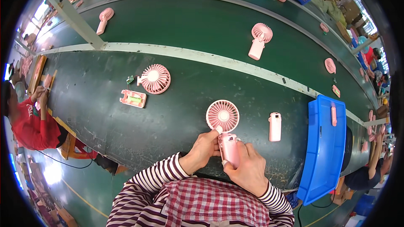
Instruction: The person assembles handheld fans by connecting the fan heads to the handle housings and fitting the plastic casings together, then places the assembled fans onto the conveyor belt.
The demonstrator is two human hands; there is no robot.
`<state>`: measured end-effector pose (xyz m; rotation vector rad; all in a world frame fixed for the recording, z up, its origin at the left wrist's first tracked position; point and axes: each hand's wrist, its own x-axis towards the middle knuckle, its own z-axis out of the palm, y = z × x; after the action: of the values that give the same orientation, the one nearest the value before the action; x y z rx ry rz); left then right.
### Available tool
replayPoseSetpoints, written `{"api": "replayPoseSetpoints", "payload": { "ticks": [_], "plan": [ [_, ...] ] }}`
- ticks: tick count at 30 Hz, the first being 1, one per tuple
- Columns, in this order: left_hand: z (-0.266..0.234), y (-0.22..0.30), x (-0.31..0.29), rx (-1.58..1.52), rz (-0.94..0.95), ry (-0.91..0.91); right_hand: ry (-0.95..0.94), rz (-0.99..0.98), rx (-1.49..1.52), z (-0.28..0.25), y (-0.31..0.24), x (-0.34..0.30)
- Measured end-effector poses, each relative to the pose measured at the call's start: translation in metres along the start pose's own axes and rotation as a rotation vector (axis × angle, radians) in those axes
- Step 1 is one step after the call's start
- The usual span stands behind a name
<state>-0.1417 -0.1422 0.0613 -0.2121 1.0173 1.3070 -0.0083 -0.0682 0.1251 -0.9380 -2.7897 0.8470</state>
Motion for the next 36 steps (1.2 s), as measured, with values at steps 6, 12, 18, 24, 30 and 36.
{"api": "replayPoseSetpoints", "payload": {
  "ticks": [6, 12, 18, 24, 30, 36],
  "plan": [
    [0.001, 0.003, -0.004, 0.008, 0.021, -0.011, -0.033, -0.008, -0.006, 0.007, -0.004, 0.005],
    [0.000, 0.004, -0.006, 0.009, 0.021, -0.003, -0.052, -0.011, -0.016, 0.008, -0.005, 0.006],
    [-0.002, 0.002, -0.005, 0.018, 0.016, 0.025, -0.084, -0.009, -0.023, 0.009, -0.007, 0.007],
    [0.002, 0.003, -0.009, 0.135, 0.055, 0.068, -0.097, -0.014, -0.016, 0.010, -0.010, 0.008],
    [-0.001, 0.005, -0.010, 0.137, 0.058, 0.093, -0.095, -0.044, 0.011, 0.009, -0.012, 0.007],
    [0.000, 0.007, -0.012, 0.123, 0.037, 0.114, -0.133, -0.053, 0.039, 0.008, -0.010, -0.007]
  ]
}}
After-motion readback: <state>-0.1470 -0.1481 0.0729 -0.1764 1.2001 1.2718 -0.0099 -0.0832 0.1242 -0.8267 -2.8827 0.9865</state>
